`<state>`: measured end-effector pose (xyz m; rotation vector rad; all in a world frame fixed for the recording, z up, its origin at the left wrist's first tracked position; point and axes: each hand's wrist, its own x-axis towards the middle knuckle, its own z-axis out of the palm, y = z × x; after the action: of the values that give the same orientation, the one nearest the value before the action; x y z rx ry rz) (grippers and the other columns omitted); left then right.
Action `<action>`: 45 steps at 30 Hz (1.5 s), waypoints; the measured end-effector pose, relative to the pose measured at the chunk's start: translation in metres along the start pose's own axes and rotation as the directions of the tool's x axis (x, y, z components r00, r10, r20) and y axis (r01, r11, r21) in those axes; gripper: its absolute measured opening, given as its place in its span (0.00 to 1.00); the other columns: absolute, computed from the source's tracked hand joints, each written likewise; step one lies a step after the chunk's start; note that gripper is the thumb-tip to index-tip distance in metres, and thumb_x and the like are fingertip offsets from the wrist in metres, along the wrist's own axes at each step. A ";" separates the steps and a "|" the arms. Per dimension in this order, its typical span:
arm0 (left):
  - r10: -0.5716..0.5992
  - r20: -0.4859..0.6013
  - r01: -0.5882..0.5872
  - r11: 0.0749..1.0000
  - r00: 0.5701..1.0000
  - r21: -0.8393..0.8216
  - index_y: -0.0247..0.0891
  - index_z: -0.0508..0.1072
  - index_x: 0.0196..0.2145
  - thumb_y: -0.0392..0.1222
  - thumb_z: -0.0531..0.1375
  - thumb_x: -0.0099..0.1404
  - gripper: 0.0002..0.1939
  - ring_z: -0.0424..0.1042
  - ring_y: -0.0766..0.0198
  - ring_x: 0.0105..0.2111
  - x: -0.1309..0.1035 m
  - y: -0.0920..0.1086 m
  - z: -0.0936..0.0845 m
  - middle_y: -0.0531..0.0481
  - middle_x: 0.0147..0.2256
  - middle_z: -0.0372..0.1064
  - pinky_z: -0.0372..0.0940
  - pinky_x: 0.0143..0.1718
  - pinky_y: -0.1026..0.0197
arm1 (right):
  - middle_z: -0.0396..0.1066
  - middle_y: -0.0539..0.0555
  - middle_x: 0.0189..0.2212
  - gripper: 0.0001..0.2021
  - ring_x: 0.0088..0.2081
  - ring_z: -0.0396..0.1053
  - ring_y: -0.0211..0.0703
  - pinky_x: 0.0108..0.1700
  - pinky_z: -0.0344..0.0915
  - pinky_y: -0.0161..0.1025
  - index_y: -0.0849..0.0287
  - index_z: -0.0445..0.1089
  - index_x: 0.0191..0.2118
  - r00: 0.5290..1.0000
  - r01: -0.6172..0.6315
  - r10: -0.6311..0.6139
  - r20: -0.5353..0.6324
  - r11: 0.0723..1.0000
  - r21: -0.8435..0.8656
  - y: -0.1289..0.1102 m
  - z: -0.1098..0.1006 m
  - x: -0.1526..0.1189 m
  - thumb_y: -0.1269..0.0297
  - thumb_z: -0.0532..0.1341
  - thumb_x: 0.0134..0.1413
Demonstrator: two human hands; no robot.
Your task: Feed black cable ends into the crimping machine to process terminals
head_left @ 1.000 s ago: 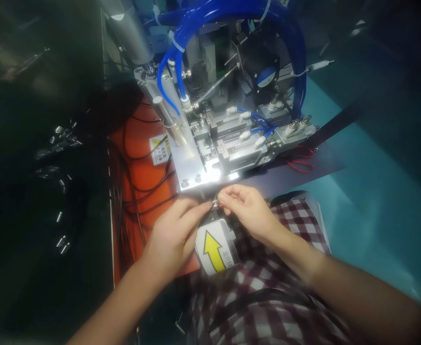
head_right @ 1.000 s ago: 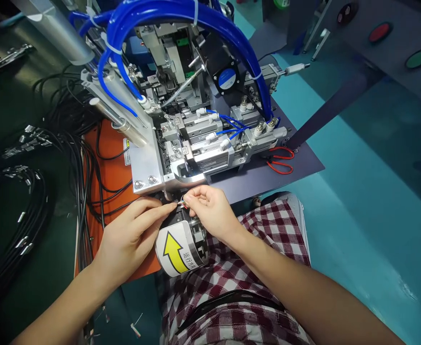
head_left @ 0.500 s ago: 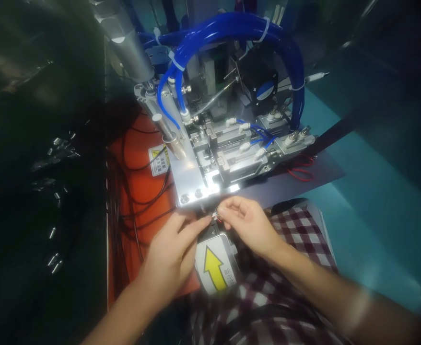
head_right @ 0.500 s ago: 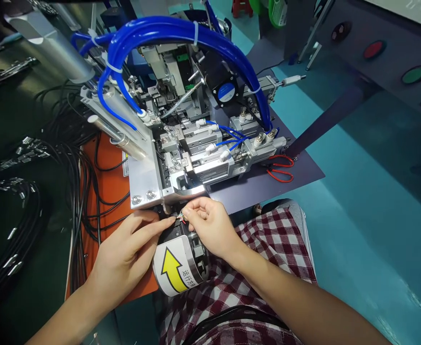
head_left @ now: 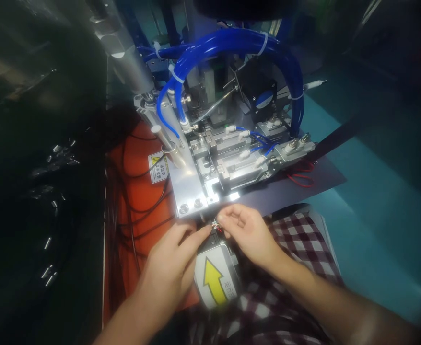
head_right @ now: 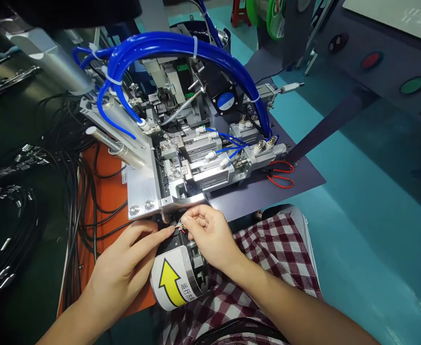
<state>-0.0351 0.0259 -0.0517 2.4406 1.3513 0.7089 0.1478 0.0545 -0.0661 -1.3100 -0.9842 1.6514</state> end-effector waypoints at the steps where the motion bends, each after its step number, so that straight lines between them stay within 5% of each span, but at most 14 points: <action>1: -0.003 0.008 0.003 1.000 1.000 0.005 0.39 0.72 0.49 0.30 0.50 0.67 0.18 0.70 0.65 0.36 0.000 0.000 0.000 0.46 0.39 0.66 0.67 0.34 0.67 | 0.64 0.45 0.19 0.05 0.22 0.63 0.35 0.27 0.63 0.34 0.60 0.67 0.28 1.000 0.001 -0.001 0.001 1.000 0.004 0.000 0.000 0.000 0.65 0.61 0.52; 13: 0.017 0.079 -0.021 0.998 0.997 0.058 0.37 0.73 0.49 0.31 0.51 0.66 0.17 0.71 0.66 0.35 0.004 0.001 -0.005 0.45 0.37 0.67 0.68 0.33 0.69 | 0.63 0.45 0.18 0.07 0.22 0.63 0.35 0.28 0.65 0.35 0.59 0.67 0.28 1.000 -0.001 0.001 -0.013 1.000 0.015 0.002 0.002 0.002 0.63 0.61 0.52; 19: -0.004 -0.002 0.004 0.998 1.000 0.056 0.40 0.73 0.49 0.32 0.49 0.68 0.18 0.71 0.65 0.34 -0.002 -0.002 0.003 0.46 0.37 0.67 0.68 0.32 0.69 | 0.62 0.45 0.18 0.06 0.21 0.62 0.34 0.27 0.64 0.34 0.60 0.67 0.27 1.000 -0.019 0.019 -0.018 1.000 0.016 0.001 0.002 0.001 0.65 0.61 0.53; 23: -0.028 0.036 0.027 0.999 0.999 0.038 0.43 0.72 0.52 0.34 0.48 0.68 0.20 0.71 0.65 0.33 -0.005 -0.005 0.006 0.46 0.36 0.68 0.68 0.30 0.69 | 0.62 0.45 0.19 0.07 0.22 0.62 0.35 0.27 0.64 0.34 0.59 0.67 0.27 1.000 -0.010 0.011 -0.028 1.000 0.013 0.002 0.003 0.001 0.64 0.61 0.53; 45: -0.014 0.076 0.014 1.000 0.997 -0.001 0.44 0.70 0.54 0.31 0.49 0.68 0.21 0.69 0.64 0.40 -0.007 -0.009 0.003 0.46 0.42 0.66 0.67 0.39 0.67 | 0.60 0.44 0.19 0.05 0.21 0.59 0.33 0.26 0.61 0.31 0.60 0.66 0.28 1.000 -0.010 0.010 0.013 0.999 0.047 0.002 0.002 0.000 0.68 0.59 0.54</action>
<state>-0.0434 0.0250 -0.0602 2.4290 1.3368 0.6070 0.1453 0.0540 -0.0672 -1.2764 -0.9429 1.6827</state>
